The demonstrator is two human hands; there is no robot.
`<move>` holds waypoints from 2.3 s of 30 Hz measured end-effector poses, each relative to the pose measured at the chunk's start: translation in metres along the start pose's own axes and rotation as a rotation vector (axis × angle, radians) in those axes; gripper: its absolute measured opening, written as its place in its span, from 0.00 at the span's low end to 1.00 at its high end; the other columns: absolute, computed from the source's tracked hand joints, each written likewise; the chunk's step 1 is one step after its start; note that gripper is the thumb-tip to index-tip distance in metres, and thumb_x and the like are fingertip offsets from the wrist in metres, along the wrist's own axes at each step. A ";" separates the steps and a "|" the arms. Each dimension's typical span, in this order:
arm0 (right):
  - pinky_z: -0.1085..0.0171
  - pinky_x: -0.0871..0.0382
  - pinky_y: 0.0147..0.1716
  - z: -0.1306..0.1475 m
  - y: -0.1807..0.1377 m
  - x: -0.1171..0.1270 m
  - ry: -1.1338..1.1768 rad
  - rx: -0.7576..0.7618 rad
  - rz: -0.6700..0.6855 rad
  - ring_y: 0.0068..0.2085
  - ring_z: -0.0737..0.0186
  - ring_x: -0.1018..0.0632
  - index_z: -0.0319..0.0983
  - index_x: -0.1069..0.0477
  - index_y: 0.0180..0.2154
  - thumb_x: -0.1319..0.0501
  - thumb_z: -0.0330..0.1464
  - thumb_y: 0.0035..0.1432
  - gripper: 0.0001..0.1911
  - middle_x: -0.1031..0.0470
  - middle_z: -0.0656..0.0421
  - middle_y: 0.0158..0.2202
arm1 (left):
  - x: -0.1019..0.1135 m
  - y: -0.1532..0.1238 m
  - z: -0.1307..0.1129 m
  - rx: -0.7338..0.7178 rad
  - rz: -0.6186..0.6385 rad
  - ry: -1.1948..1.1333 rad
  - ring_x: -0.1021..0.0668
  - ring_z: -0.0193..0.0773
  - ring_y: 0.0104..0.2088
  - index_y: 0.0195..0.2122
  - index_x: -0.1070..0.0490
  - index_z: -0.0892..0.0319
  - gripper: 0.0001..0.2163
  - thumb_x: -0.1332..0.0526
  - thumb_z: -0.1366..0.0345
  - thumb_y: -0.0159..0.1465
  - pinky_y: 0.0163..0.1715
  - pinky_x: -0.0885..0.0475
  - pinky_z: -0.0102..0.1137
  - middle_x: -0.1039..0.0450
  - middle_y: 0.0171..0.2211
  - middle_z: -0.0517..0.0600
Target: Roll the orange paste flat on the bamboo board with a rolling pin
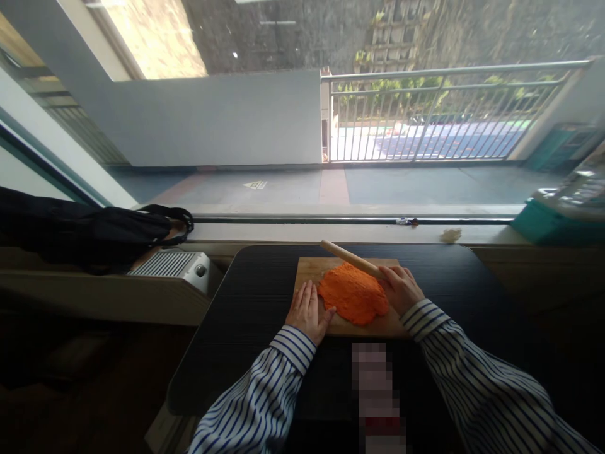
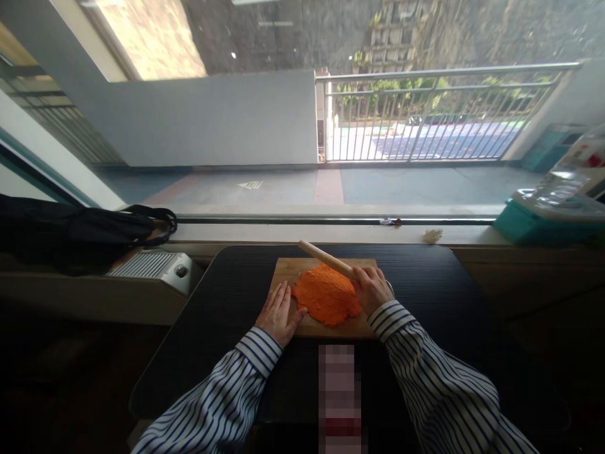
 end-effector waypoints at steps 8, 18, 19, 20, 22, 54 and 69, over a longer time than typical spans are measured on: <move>0.61 0.35 0.43 0.004 -0.005 -0.003 -0.029 0.005 0.030 0.40 0.57 0.30 0.39 0.30 0.45 0.47 0.32 0.59 0.14 0.28 0.53 0.40 | 0.003 -0.002 -0.006 -0.035 -0.010 0.008 0.40 0.51 0.58 0.56 0.40 0.69 0.31 0.57 0.47 0.62 0.56 0.44 0.47 0.42 0.58 0.63; 0.59 0.35 0.45 0.040 -0.018 -0.005 0.101 0.285 0.115 0.44 0.56 0.31 0.40 0.33 0.48 0.48 0.32 0.60 0.15 0.29 0.53 0.41 | 0.052 0.010 0.025 0.012 -0.318 -0.146 0.33 0.45 0.53 0.54 0.39 0.68 0.21 0.57 0.60 0.65 0.53 0.36 0.41 0.34 0.52 0.61; 0.58 0.35 0.45 0.043 -0.019 -0.007 0.115 0.308 0.123 0.44 0.57 0.31 0.40 0.33 0.48 0.49 0.32 0.60 0.15 0.29 0.53 0.41 | 0.055 0.012 0.027 0.004 -0.331 -0.147 0.33 0.45 0.54 0.54 0.39 0.67 0.21 0.57 0.61 0.65 0.54 0.37 0.41 0.34 0.52 0.61; 0.58 0.34 0.45 0.046 -0.019 -0.008 0.128 0.326 0.131 0.44 0.57 0.31 0.40 0.33 0.48 0.49 0.32 0.60 0.15 0.30 0.53 0.41 | 0.055 0.014 0.027 -0.011 -0.319 -0.146 0.34 0.45 0.54 0.54 0.39 0.66 0.21 0.57 0.62 0.65 0.54 0.37 0.42 0.35 0.53 0.60; 0.57 0.33 0.44 0.049 -0.018 -0.012 0.144 0.350 0.143 0.43 0.57 0.31 0.41 0.34 0.49 0.48 0.31 0.59 0.15 0.30 0.53 0.41 | 0.048 0.019 0.024 -0.057 -0.244 -0.133 0.34 0.44 0.55 0.53 0.38 0.65 0.20 0.57 0.63 0.65 0.54 0.37 0.41 0.35 0.53 0.59; 0.60 0.43 0.46 0.069 0.036 -0.016 -0.132 0.241 0.106 0.40 0.60 0.29 0.39 0.27 0.29 0.51 0.37 0.62 0.17 0.26 0.56 0.36 | 0.044 0.040 0.018 -0.011 -0.083 0.205 0.31 0.45 0.34 0.28 0.28 0.61 0.23 0.59 0.55 0.66 0.33 0.37 0.37 0.31 0.28 0.57; 0.49 0.53 0.54 0.080 0.036 -0.031 -0.131 0.135 0.213 0.48 0.56 0.32 0.40 0.33 0.41 0.55 0.40 0.62 0.17 0.29 0.54 0.47 | 0.043 0.026 0.021 0.128 -0.154 0.064 0.31 0.46 0.47 0.39 0.31 0.60 0.14 0.53 0.60 0.64 0.48 0.39 0.43 0.29 0.43 0.56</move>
Point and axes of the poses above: each hand's wrist, its own y-axis towards the middle knuckle, its own x-axis out of the back of the hand, z = x × y, the point moved 9 cm from there along y, towards the middle knuckle
